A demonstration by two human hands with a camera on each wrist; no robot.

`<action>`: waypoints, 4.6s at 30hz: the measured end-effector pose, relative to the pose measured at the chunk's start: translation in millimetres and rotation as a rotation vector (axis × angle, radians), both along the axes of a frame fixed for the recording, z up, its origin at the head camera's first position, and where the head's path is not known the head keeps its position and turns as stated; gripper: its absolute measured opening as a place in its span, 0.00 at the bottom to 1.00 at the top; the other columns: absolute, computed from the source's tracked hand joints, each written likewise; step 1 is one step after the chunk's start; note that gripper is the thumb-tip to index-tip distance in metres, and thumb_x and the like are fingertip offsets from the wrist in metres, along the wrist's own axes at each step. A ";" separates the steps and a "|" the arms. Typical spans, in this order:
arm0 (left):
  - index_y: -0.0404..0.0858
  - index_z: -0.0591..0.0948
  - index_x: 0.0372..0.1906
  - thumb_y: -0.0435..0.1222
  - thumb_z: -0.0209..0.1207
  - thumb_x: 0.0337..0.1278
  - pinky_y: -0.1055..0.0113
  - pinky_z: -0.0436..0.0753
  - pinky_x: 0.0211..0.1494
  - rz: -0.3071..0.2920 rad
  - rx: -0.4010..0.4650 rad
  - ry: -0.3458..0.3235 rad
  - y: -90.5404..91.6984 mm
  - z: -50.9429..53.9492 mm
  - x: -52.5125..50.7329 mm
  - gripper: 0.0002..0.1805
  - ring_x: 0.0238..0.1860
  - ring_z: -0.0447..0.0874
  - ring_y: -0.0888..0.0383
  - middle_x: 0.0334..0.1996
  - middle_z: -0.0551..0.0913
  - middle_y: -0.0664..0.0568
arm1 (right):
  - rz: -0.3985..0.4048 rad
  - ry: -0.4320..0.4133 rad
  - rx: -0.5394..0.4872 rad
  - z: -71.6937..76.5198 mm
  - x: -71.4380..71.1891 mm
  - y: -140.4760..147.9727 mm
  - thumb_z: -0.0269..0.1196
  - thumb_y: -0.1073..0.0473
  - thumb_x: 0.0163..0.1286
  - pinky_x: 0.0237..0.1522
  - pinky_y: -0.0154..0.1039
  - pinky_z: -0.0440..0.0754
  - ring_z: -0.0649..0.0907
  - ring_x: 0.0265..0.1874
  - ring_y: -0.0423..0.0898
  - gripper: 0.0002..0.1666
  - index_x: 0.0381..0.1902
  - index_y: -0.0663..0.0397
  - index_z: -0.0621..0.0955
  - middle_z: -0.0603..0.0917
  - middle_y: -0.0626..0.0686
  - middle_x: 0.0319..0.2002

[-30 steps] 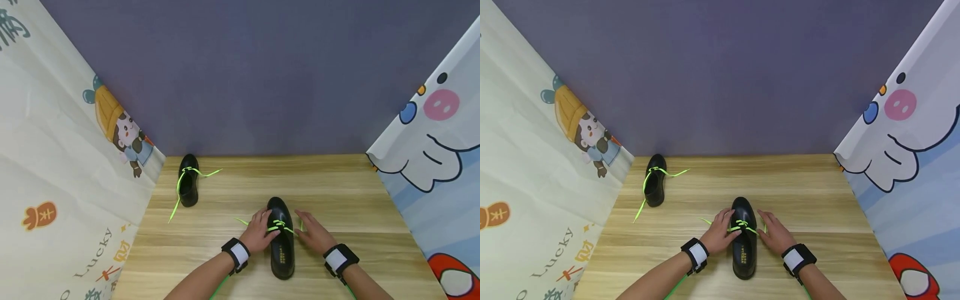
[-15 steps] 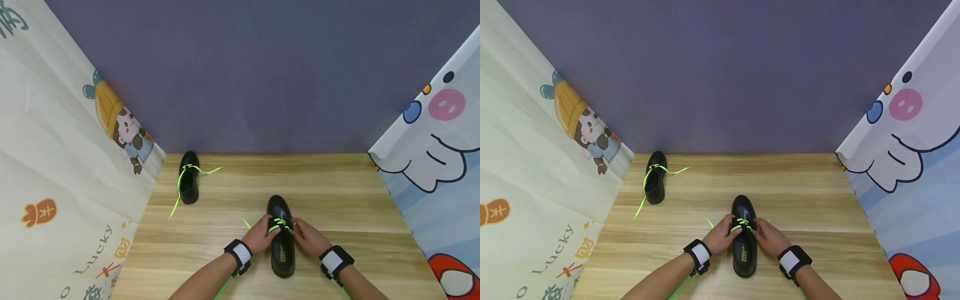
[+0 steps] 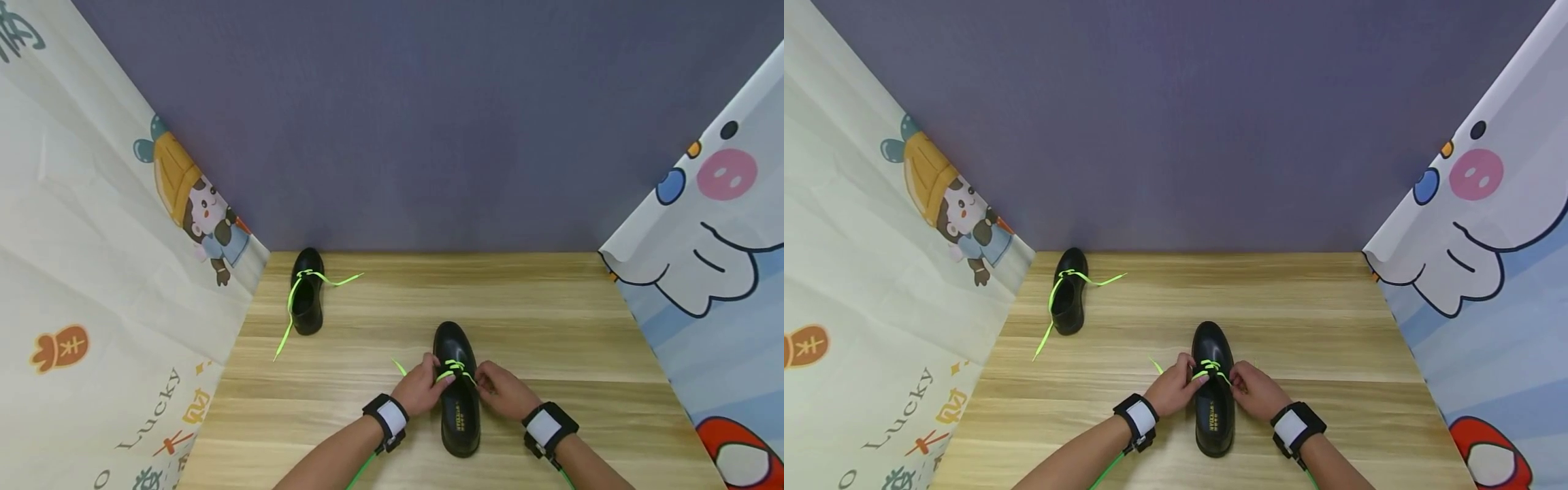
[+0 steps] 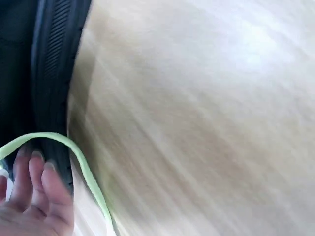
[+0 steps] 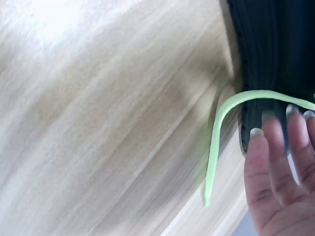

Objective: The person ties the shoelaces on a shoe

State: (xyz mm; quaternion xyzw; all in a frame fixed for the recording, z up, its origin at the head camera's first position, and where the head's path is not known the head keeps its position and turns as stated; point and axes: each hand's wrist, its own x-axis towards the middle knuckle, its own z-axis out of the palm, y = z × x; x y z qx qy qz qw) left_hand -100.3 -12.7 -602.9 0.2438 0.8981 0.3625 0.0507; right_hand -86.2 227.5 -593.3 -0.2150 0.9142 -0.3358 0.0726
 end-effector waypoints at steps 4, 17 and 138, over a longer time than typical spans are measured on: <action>0.35 0.68 0.53 0.38 0.54 0.72 0.66 0.78 0.48 -0.024 0.045 0.016 -1.2 -1.0 5.3 0.14 0.41 0.75 0.57 0.42 0.70 0.50 | 0.009 0.039 -0.041 -2.5 7.5 -3.1 0.65 0.73 0.59 0.41 0.39 0.82 0.79 0.39 0.45 0.18 0.45 0.55 0.75 0.74 0.49 0.41; 0.36 0.64 0.59 0.30 0.59 0.54 0.70 0.78 0.45 -0.042 0.039 -0.075 -7.5 -6.5 8.9 0.27 0.45 0.76 0.56 0.52 0.68 0.44 | 0.043 0.005 -0.125 -15.4 12.2 0.8 0.60 0.75 0.61 0.29 0.33 0.74 0.72 0.29 0.33 0.14 0.41 0.56 0.72 0.73 0.44 0.30; 0.25 0.70 0.55 0.27 0.56 0.70 0.64 0.83 0.49 0.055 0.814 -0.254 -10.1 40.1 -35.3 0.14 0.49 0.86 0.51 0.44 0.87 0.37 | -0.067 -0.036 -0.686 41.2 -23.7 -5.9 0.47 0.77 0.76 0.31 0.40 0.81 0.81 0.25 0.48 0.25 0.66 0.77 0.54 0.81 0.78 0.40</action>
